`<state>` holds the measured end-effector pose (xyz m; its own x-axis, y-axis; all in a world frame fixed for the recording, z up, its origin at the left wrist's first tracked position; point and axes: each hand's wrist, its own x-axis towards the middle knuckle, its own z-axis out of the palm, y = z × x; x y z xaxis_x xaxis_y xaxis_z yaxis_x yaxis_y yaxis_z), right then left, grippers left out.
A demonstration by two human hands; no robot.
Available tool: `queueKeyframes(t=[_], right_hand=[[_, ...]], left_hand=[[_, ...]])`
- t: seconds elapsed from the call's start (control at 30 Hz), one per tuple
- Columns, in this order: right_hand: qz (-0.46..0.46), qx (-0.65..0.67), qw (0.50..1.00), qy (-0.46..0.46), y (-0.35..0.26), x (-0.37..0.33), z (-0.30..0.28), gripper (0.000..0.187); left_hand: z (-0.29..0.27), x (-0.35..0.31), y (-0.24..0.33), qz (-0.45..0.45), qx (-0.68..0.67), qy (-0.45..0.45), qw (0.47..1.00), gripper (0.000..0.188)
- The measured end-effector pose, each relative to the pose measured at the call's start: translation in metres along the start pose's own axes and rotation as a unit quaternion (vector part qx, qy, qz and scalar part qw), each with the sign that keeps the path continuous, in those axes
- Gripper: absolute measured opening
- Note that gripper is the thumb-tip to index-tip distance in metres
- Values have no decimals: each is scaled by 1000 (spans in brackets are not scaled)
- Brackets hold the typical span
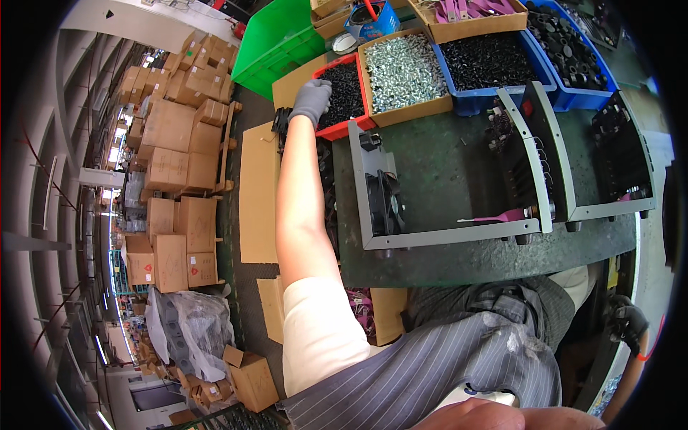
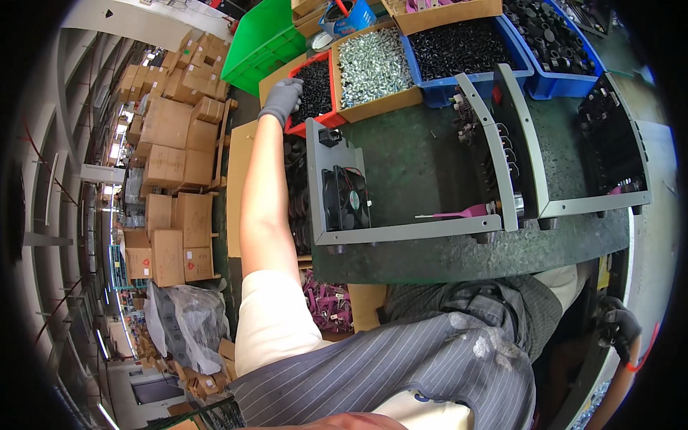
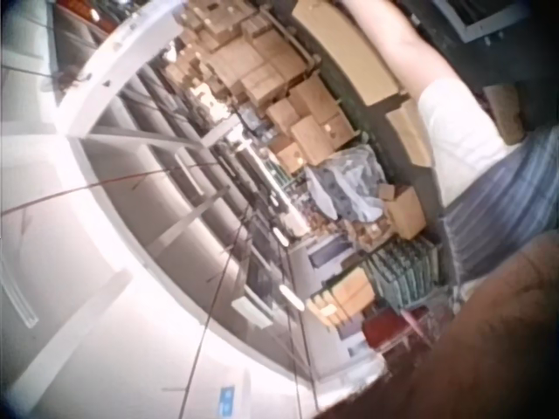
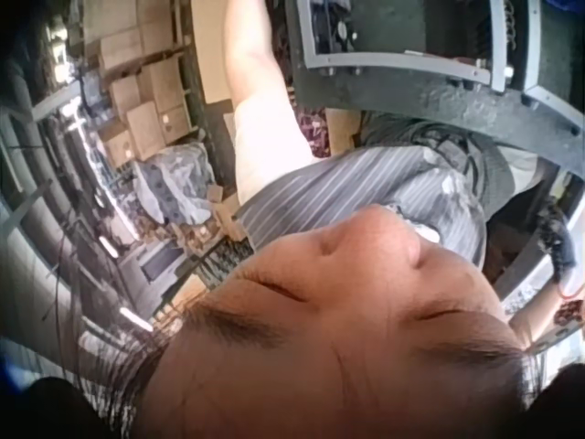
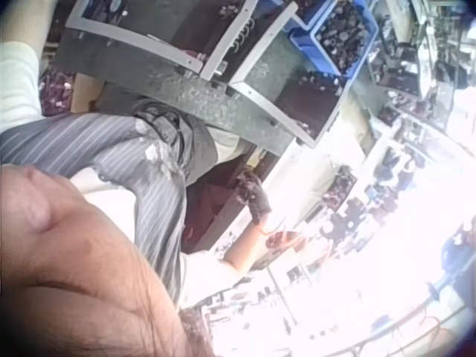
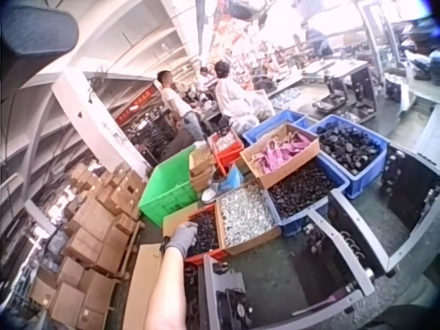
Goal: Assembling an electronic equipment chassis by installing rubber grommets and fans, then securing them with a pneumatic screwdriver.
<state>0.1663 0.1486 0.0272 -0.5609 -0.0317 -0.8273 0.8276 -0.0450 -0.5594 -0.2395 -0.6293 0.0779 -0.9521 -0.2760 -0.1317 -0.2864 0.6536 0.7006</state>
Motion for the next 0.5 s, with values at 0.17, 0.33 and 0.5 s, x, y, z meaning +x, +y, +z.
queueKeyframes(t=[0.17,0.33,0.5], right_hand=[[-18,-18,1000,-6,7,2,-8,55],[-24,-12,1000,-13,-11,-6,12,54],[5,-33,999,-5,-22,-15,23,55]], left_hand=[[-10,-3,4,-133,-456,-15,880,25],[-27,-4,-14,-111,-586,-57,801,16],[-14,-11,3,-140,-628,-28,765,21]])
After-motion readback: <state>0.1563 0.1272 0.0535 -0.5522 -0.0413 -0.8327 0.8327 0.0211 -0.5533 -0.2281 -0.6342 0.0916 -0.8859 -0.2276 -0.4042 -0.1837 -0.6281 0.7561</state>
